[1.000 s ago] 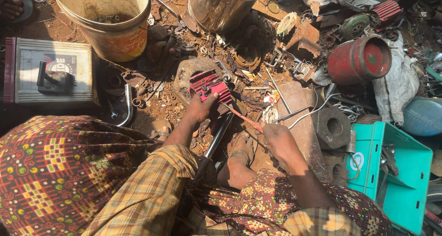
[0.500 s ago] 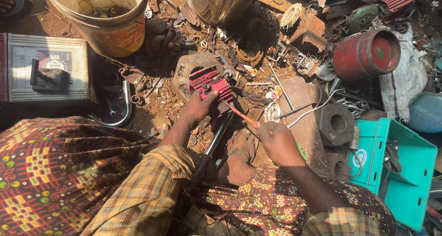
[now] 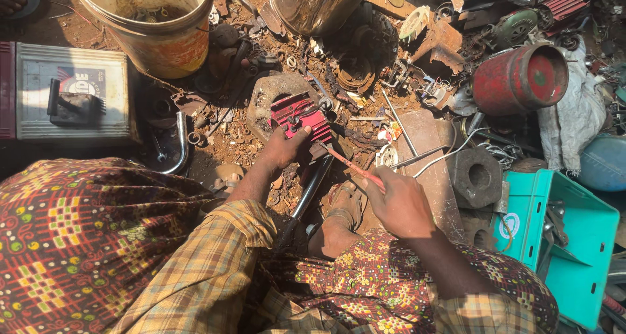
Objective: The person sits on the ground and uses a screwdriver to pry and scrape a red motor casing component. They flip the part over and continue scraping the inner surface, then briefly use a hammer to tap the part before resuming scraping.
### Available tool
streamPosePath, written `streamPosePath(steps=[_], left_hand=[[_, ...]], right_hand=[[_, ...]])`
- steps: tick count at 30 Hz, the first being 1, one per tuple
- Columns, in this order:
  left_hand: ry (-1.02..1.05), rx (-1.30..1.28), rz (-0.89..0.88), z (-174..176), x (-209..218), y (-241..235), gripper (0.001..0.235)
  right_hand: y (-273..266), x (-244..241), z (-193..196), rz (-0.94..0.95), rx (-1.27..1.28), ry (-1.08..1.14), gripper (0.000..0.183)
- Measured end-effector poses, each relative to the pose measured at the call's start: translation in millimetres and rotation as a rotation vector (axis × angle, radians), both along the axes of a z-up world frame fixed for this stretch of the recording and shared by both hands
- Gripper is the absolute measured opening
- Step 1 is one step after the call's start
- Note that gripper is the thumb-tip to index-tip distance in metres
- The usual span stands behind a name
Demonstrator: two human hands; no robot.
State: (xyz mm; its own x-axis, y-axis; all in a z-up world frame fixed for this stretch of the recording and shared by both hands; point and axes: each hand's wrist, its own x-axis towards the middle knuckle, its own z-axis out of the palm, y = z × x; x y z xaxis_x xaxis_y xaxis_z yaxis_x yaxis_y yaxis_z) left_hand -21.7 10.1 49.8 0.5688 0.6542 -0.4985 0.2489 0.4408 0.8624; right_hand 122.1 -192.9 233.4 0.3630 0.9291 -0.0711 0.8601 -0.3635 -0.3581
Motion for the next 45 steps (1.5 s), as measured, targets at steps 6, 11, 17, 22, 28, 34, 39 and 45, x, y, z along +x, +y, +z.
streamPosePath(steps=[6,11,17,22,28,34,39,45], left_hand=[[0.020,0.033,0.017,-6.9,4.0,-2.0,0.060],[-0.064,-0.072,0.073,-13.0,5.3,-3.6,0.055],[-0.128,-0.084,0.145,-8.8,8.5,-9.0,0.054],[-0.127,-0.112,0.237,-16.4,5.8,-13.4,0.058],[-0.046,0.065,0.302,-36.0,4.1,-16.9,0.064],[0.019,0.102,0.397,-29.2,-0.3,-26.8,0.065],[0.002,0.035,0.406,-10.5,-5.4,-30.9,0.062],[0.054,0.054,0.382,1.9,-8.2,-34.8,0.060]], right_hand=[[4.0,-15.4,4.7,0.127,-0.002,-0.209,0.019],[5.4,-3.7,19.1,0.365,-0.005,-0.331,0.025],[7.6,-1.7,-0.6,-0.043,0.203,-0.007,0.038],[2.1,-1.7,-4.4,-0.246,0.245,0.141,0.036],[-0.6,-4.8,-0.1,-0.251,0.172,0.105,0.041],[-4.2,0.1,3.0,-0.089,0.277,0.088,0.034],[-6.0,-0.3,5.9,-0.040,0.331,0.062,0.031],[-5.3,-1.4,4.7,-0.243,0.136,0.184,0.028]])
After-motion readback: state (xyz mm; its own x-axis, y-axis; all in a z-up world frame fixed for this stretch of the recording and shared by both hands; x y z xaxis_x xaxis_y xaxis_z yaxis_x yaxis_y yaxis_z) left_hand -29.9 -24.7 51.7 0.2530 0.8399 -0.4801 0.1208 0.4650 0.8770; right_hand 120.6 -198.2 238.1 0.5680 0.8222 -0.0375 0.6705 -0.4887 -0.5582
